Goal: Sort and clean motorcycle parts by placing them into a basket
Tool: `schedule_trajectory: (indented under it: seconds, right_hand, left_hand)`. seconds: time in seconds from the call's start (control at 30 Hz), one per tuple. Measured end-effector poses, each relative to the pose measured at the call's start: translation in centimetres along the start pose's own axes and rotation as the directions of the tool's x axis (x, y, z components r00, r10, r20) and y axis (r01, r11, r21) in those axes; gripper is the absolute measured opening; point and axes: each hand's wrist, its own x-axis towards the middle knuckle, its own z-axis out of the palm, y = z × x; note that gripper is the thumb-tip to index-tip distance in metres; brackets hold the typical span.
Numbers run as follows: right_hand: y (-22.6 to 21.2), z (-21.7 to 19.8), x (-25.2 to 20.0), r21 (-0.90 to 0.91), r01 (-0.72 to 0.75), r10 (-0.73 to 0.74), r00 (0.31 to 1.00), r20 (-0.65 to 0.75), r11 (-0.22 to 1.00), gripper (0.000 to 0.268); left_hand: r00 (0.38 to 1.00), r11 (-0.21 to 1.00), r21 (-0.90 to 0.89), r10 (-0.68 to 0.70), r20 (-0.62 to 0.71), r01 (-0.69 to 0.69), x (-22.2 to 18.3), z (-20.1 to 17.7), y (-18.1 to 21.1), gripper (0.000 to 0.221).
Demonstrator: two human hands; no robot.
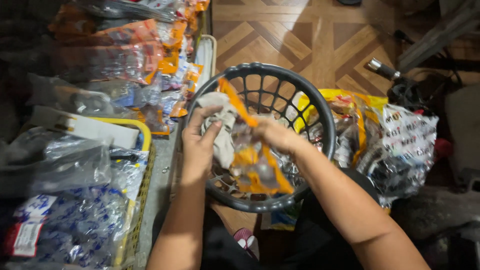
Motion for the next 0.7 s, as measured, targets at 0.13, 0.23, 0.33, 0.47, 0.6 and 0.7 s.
schedule_trajectory:
  seconds: [0.13,0.23,0.33,0.47,0.6,0.7]
  right_hand:
    - [-5.9,-5.1,-5.8,0.159,0.039,0.021,0.933,-0.360,0.987,0.030]
    - [-7.4,-10.3,-13.5,-0.196,-0.134,-0.011,0.799,-0.601,0.972,0.040]
    - [-4.4,-15.3,-20.9,-0.181,0.079,-0.192,0.597,-0.779,0.980,0.033]
    - [-1.4,-16.4,-25.6,-0.686,0.095,-0.640,0.470,-0.608,0.722,0.048]
    - [9.7,-17.6,-22.2,-0.563,-0.473,-0.389,0.419,-0.820,0.678,0.064]
    - [25.1,-16.4,-16.8,-0.193,-0.728,0.247,0.450,-0.858,0.657,0.096]
  left_hand:
    - [0.994,0.999,0.024,-0.045,0.097,0.043,0.1,-0.6,0.7,0.030]
    - [0.964,0.935,-0.288,-0.245,-0.106,0.206,0.6,-1.7,-0.3,0.032]
    - [0.977,0.969,-0.131,-0.207,0.051,0.212,1.1,-3.3,-0.4,0.039]
    - [0.964,0.904,-0.344,-0.265,0.016,0.254,-0.1,-1.2,2.3,0.040]
    - [0.977,0.972,-0.107,-0.211,0.011,0.211,-0.6,-0.8,3.6,0.030]
    - [0.988,0.985,-0.070,-0.157,-0.004,0.157,-0.3,-1.1,3.1,0.030]
